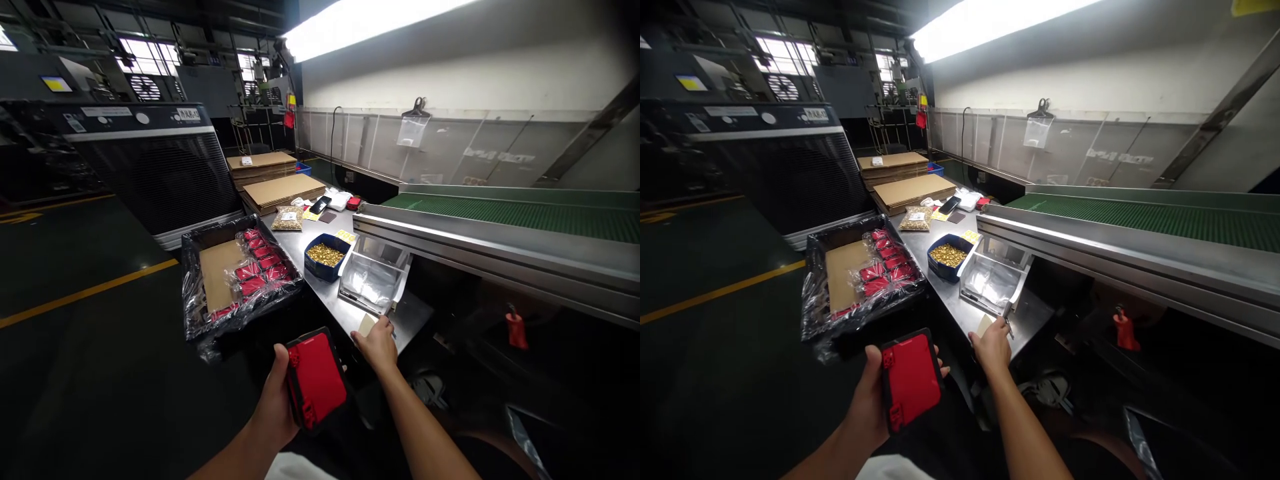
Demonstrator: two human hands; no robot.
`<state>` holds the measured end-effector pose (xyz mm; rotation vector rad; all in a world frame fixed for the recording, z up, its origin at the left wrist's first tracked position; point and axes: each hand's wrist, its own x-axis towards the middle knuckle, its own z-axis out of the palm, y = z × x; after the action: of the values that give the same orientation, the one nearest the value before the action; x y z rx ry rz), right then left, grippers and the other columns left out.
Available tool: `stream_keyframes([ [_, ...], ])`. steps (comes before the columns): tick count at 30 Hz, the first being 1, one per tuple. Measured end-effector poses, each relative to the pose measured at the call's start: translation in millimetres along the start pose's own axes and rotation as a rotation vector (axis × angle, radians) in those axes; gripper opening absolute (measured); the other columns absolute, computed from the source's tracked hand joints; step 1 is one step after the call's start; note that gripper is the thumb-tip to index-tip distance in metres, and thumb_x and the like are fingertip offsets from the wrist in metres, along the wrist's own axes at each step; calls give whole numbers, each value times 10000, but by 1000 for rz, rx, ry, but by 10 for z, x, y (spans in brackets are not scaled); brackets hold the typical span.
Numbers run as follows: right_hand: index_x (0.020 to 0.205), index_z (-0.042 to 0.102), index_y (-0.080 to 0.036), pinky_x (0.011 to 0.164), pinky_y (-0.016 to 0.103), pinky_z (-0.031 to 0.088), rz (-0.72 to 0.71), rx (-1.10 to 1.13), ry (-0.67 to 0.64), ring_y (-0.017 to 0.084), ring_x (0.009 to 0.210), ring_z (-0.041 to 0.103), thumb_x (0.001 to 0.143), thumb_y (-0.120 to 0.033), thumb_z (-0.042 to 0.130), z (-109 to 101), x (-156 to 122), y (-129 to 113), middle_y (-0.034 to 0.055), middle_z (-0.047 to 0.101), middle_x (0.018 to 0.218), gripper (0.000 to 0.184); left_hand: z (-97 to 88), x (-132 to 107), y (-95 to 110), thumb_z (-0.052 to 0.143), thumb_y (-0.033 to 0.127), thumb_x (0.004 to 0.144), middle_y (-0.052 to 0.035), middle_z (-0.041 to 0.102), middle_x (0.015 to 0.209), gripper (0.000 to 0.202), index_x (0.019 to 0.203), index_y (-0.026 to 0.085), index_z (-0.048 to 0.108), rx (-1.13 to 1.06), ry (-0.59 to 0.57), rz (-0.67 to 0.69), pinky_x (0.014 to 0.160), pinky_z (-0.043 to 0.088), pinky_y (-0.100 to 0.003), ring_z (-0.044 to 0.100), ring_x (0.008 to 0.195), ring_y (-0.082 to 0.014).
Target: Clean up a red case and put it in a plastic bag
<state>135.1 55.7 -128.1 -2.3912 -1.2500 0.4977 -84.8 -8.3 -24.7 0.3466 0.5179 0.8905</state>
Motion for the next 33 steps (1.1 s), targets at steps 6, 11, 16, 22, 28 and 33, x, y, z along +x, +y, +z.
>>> stream_keyframes([
  [6,908,576,-185,694,369,557,-101,333,-123,282,778,672,882,-452,572,-327,-330,7,88,665,816,269,-33,6,51,616,777,748,-199,668,1151,853,1284,114,572,-22,111,34,800,581,-458,664,988,-402],
  [11,982,592,-221,602,304,565,-303,799,-99,235,736,667,802,-485,716,-866,-1101,-272,65,684,874,342,3,80,30,500,784,818,-169,680,1068,847,1402,170,471,-49,200,48,762,576,-420,683,904,-336],
  [16,1028,646,-243,702,263,547,-672,812,-178,164,801,647,879,-215,670,-1073,-1385,-504,22,674,924,153,19,145,-47,560,762,803,-138,685,1003,814,1356,165,526,-57,175,16,793,558,-378,662,922,-306],
  [22,985,643,-223,754,335,481,-837,694,-57,172,824,593,870,-139,664,-1035,-1317,-520,11,668,886,144,49,139,-116,584,724,821,-150,669,1055,782,1329,130,549,96,169,81,776,550,-365,653,922,-308],
  [28,970,650,-231,715,340,452,-822,685,-83,186,788,579,886,-187,651,-1044,-1282,-480,20,661,870,95,75,171,-142,526,707,869,-147,677,1020,765,1333,100,544,230,236,100,761,545,-348,649,933,-304],
  [33,971,647,-226,719,335,455,-808,673,-57,183,791,590,890,-175,632,-1029,-1303,-449,20,664,875,97,86,168,-147,517,668,898,-134,684,998,707,1337,114,539,254,229,74,750,546,-325,658,894,-274],
])
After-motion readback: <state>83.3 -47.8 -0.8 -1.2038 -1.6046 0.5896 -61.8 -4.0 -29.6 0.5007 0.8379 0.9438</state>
